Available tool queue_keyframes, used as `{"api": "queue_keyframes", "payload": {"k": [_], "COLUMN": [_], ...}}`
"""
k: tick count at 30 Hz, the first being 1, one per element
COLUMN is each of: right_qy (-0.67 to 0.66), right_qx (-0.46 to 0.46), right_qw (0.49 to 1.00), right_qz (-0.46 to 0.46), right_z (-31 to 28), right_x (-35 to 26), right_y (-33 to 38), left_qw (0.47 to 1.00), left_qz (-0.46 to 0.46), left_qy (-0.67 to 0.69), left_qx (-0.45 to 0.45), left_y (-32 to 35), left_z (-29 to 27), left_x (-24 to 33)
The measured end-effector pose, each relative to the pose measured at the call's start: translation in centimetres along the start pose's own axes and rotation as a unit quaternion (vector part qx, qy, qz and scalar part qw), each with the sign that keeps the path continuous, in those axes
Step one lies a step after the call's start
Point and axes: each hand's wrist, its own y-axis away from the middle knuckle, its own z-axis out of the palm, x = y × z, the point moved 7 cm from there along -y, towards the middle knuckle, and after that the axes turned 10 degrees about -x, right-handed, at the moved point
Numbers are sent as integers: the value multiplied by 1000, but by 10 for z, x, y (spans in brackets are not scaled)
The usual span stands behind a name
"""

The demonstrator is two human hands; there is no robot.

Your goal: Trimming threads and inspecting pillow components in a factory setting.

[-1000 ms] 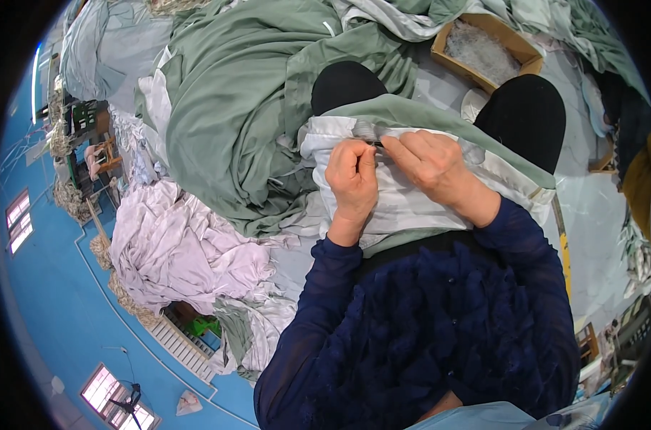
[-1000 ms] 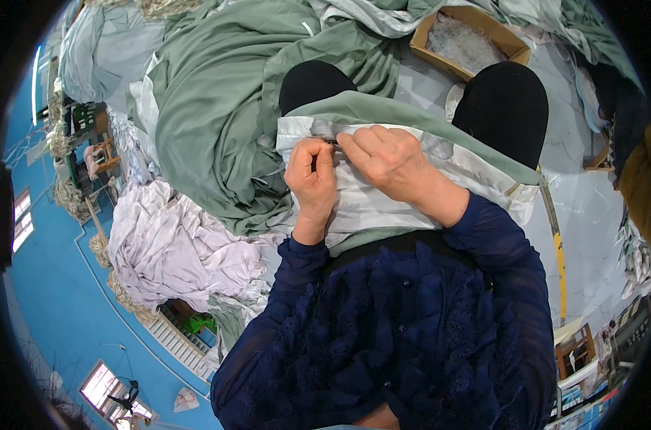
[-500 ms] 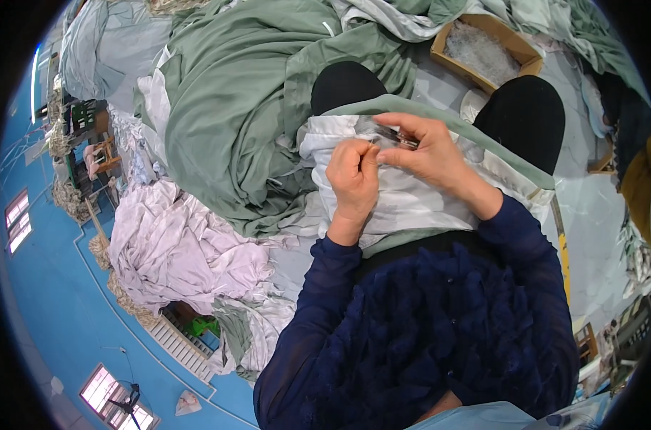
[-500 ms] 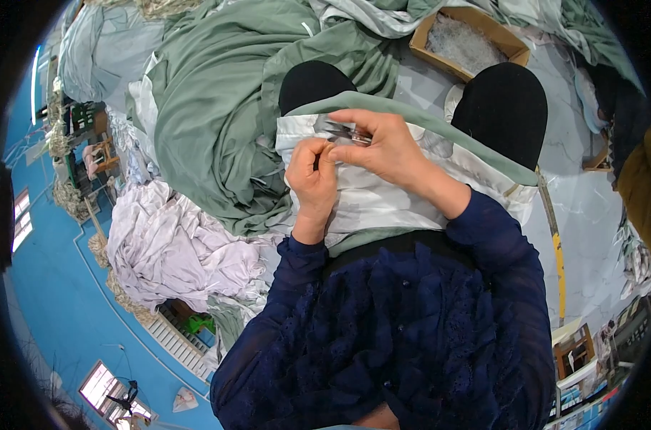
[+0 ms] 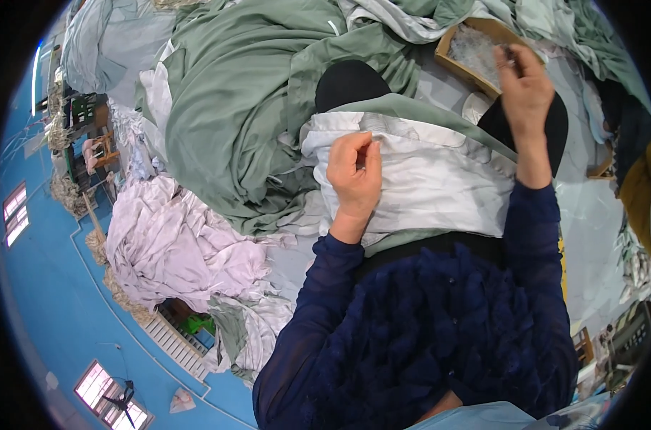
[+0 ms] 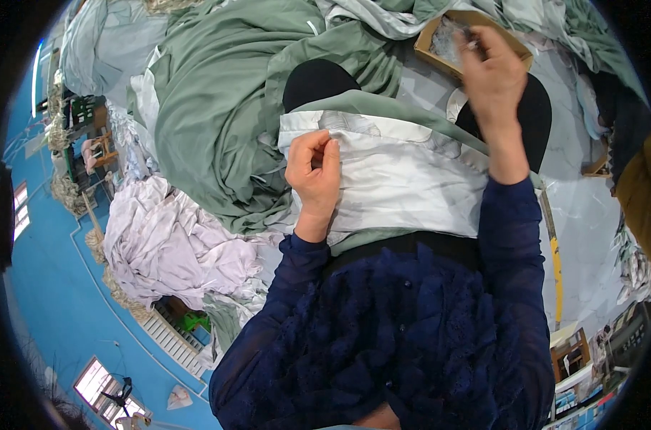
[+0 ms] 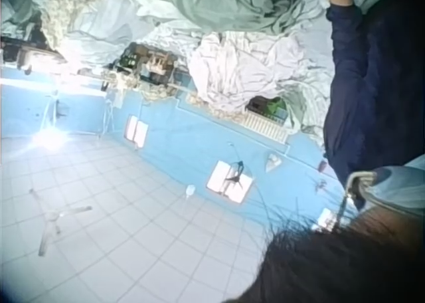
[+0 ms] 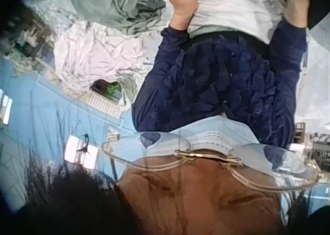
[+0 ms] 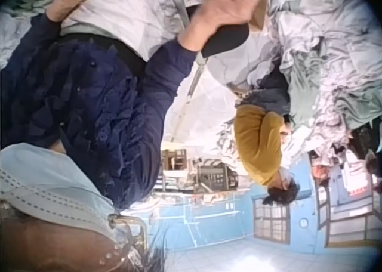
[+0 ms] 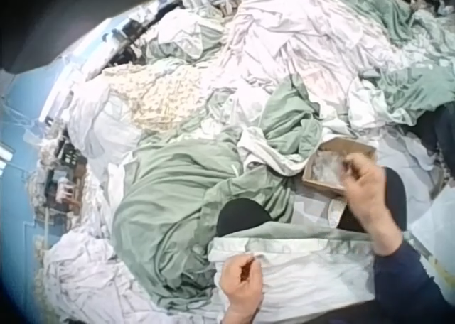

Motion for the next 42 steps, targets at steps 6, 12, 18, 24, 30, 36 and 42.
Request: {"api": "queue_keyframes", "payload": {"k": [6, 12, 18, 24, 30, 36, 42], "right_qy": [91, -211, -150, -153, -121, -124, -135], "right_qx": [-84, -330, -304, -299, -258, -255, -228], "right_qw": [992, 920, 938, 940, 942, 942, 952], "right_qz": [11, -17, -74, -66, -179, -180, -156], "right_z": [-3, 100, 131, 142, 139, 136, 125], "right_x": [2, -47, -67, -60, -72, -72, -60], "right_y": [-2, 82, 94, 90, 95, 93, 83], "left_qw": [987, 977, 973, 973, 971, 971, 970], "left_qz": [59, 18, 11, 9, 11, 7, 2], "left_qy": [-147, -213, -231, -229, -237, -239, -239], "left_qx": [-12, -28, -23, -24, -19, -23, -33], "left_y": [-8, -9, -10, -11, -11, -12, -12], "left_z": [3, 5, 6, 5, 6, 6, 6], "left_x": [10, 9, 7, 6, 4, 4, 5]}}
